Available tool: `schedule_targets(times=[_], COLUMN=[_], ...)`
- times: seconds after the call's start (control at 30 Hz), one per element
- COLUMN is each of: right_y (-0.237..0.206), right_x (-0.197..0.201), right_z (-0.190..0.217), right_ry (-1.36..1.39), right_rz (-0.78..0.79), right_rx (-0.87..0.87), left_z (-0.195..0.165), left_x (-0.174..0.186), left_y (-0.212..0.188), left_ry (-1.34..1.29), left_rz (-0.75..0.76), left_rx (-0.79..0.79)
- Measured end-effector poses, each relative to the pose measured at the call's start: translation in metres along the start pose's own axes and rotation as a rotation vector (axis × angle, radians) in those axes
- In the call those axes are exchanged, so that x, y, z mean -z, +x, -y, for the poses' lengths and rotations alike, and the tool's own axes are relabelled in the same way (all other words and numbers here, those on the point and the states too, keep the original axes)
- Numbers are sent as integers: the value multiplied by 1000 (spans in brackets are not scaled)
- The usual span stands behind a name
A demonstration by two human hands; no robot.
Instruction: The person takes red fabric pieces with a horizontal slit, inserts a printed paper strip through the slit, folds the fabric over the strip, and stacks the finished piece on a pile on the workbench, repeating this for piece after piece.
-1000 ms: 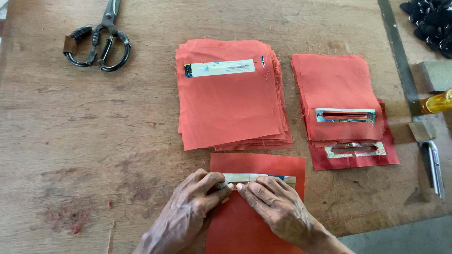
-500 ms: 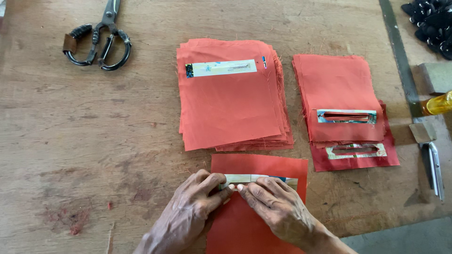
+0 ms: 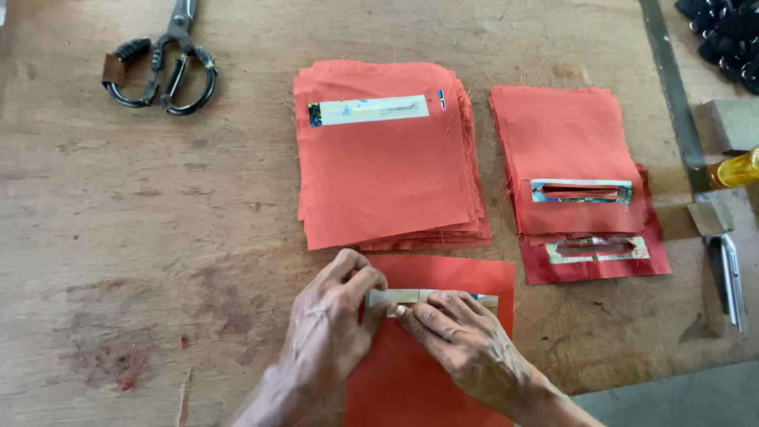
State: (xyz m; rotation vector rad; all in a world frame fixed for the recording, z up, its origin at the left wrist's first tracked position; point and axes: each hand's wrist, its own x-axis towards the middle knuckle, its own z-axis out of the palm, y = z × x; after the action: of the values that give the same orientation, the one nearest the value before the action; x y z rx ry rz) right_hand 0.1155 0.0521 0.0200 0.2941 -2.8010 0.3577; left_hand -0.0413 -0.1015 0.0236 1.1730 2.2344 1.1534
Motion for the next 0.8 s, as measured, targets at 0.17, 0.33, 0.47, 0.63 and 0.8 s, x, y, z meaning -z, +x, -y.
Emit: schedule_targets(times=[0.17, 0.33, 0.47, 0.63, 0.8], right_y=[-6, -14, -17, -17, -18], right_x=[3, 2, -1, 3, 5], right_z=[-6, -10, -10, -12, -14], right_ry=[51, 27, 3, 41, 40], right_rz=[-6, -38, -26, -8, -12], right_rx=[-38, -32, -28, 0, 26], left_z=[0, 4, 11, 19, 31], left_x=[-7, -10, -13, -29, -49], left_y=[0, -2, -20, -47, -60], left_ry=[69, 97, 198, 250, 235], left_rz=[-48, -16, -120, 35, 25], left_rx=[-99, -103, -287, -446, -356])
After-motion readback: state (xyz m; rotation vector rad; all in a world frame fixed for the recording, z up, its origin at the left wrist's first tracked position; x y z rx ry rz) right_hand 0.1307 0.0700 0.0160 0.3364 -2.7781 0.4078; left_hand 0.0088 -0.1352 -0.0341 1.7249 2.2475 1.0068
